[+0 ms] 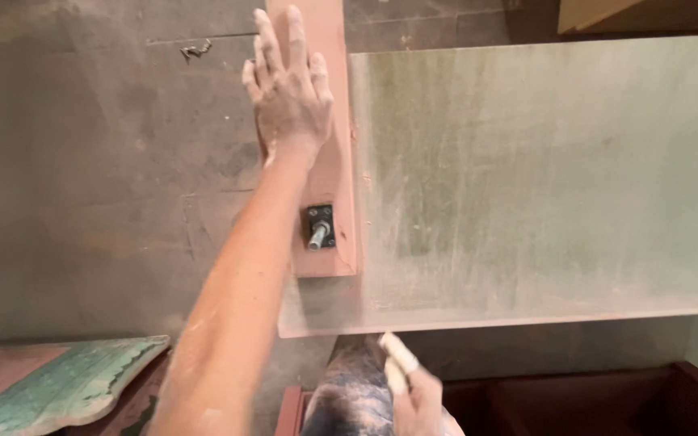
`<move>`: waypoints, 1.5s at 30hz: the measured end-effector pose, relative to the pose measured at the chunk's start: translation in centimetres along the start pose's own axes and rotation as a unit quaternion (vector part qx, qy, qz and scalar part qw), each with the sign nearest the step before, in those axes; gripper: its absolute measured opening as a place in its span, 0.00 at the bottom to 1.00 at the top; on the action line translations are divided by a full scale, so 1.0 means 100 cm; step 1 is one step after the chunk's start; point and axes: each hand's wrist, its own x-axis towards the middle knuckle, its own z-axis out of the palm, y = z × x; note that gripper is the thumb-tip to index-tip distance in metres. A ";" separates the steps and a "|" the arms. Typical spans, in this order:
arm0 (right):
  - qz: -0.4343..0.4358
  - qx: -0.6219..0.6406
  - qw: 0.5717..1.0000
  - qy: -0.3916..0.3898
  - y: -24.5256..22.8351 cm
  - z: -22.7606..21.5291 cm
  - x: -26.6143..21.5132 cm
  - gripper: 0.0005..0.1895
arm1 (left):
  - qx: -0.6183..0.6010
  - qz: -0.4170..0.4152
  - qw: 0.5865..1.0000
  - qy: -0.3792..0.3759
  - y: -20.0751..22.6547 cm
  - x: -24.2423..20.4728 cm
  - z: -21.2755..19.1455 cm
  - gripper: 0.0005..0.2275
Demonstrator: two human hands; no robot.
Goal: The person sands a long, light green wooden plank using a small sanding block. They work along the length of the plank and around a clamped wooden fixture, smoothing the surface.
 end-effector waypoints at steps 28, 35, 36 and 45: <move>-0.408 0.006 0.913 0.018 -0.193 0.063 0.219 0.25 | -0.063 -0.031 0.997 -0.040 0.001 0.004 -0.005 0.25; -0.418 0.002 0.908 0.032 -0.215 0.063 0.238 0.27 | -0.058 -0.030 0.997 -0.045 0.002 -0.003 -0.015 0.26; -0.378 0.024 0.925 0.023 -0.193 0.061 0.206 0.27 | -0.060 -0.028 0.997 -0.040 0.003 -0.001 -0.016 0.26; -0.390 0.067 0.918 0.035 -0.256 0.070 0.286 0.26 | -0.021 -0.029 0.998 -0.046 0.003 -0.006 -0.009 0.26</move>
